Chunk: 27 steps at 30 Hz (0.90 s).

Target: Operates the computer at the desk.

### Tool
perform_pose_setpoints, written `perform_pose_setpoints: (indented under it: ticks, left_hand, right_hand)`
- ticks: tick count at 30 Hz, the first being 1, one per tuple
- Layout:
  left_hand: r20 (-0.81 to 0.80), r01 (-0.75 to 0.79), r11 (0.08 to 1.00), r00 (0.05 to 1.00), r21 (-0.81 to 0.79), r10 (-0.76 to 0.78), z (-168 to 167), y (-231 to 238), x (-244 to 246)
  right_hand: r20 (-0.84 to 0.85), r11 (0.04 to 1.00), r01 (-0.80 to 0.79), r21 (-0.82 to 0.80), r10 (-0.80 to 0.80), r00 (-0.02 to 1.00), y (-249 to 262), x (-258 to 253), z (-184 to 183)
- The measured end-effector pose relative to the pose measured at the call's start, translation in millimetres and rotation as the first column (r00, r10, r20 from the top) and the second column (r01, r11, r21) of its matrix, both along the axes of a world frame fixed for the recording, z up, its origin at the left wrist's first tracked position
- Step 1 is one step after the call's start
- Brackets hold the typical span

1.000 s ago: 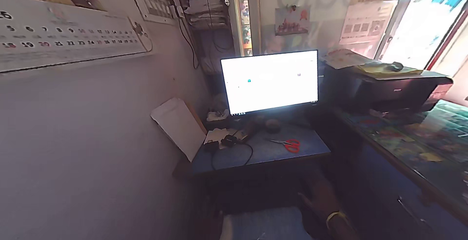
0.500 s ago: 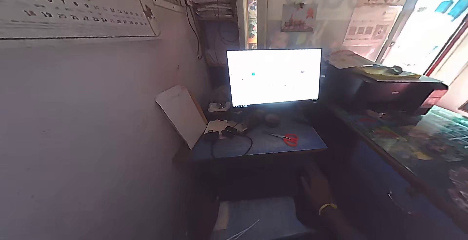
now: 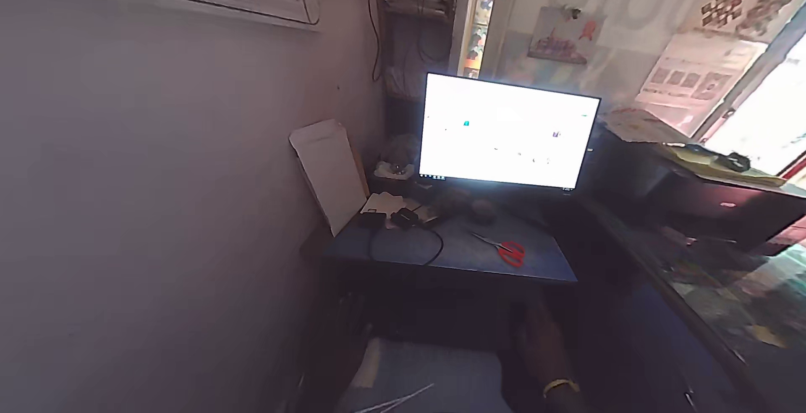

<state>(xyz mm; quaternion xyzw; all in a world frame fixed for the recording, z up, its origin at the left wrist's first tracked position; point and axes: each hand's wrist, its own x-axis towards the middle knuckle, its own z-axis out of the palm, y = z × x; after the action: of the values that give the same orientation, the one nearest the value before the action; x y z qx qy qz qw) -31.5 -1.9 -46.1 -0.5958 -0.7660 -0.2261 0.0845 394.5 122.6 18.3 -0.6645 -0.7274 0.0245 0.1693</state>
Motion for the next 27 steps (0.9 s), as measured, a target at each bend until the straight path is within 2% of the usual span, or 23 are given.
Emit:
perform_pose_setpoints:
  ticks: [4, 8, 13, 20, 24, 27]
  left_hand:
    - [0.008, 0.027, 1.000, 1.000, 0.016, -0.027, 1, 6, -1]
    - [0.075, 0.016, 0.999, 0.997, -0.036, -0.013, 10, 3, -1]
    - [0.078, 0.018, 0.997, 0.997, -0.069, -0.013, 8, 4, -2]
    - [0.044, 0.025, 0.999, 0.999, -0.042, -0.023, -1, 0, -4]
    - [0.030, 0.037, 0.999, 0.999, 0.013, -0.037, -1, -3, -4]
    - [0.044, 0.038, 0.999, 0.998, -0.029, -0.037, 6, -2, 1]
  right_hand:
    - [0.084, 0.999, -0.029, -0.035, 0.032, 0.996, -2, 0, 1]
    - [0.139, 0.991, -0.129, 0.042, 0.122, 0.983, 4, 1, -10]
    - [0.092, 0.986, -0.145, 0.079, 0.137, 0.986, -2, 6, -7]
    - [0.039, 0.987, -0.148, 0.056, 0.146, 0.988, -10, 5, -11]
    - [0.034, 0.990, -0.136, -0.024, 0.136, 0.990, -14, 3, -5]
    - [0.026, 0.992, -0.128, -0.019, 0.129, 0.991, -13, 6, -7]
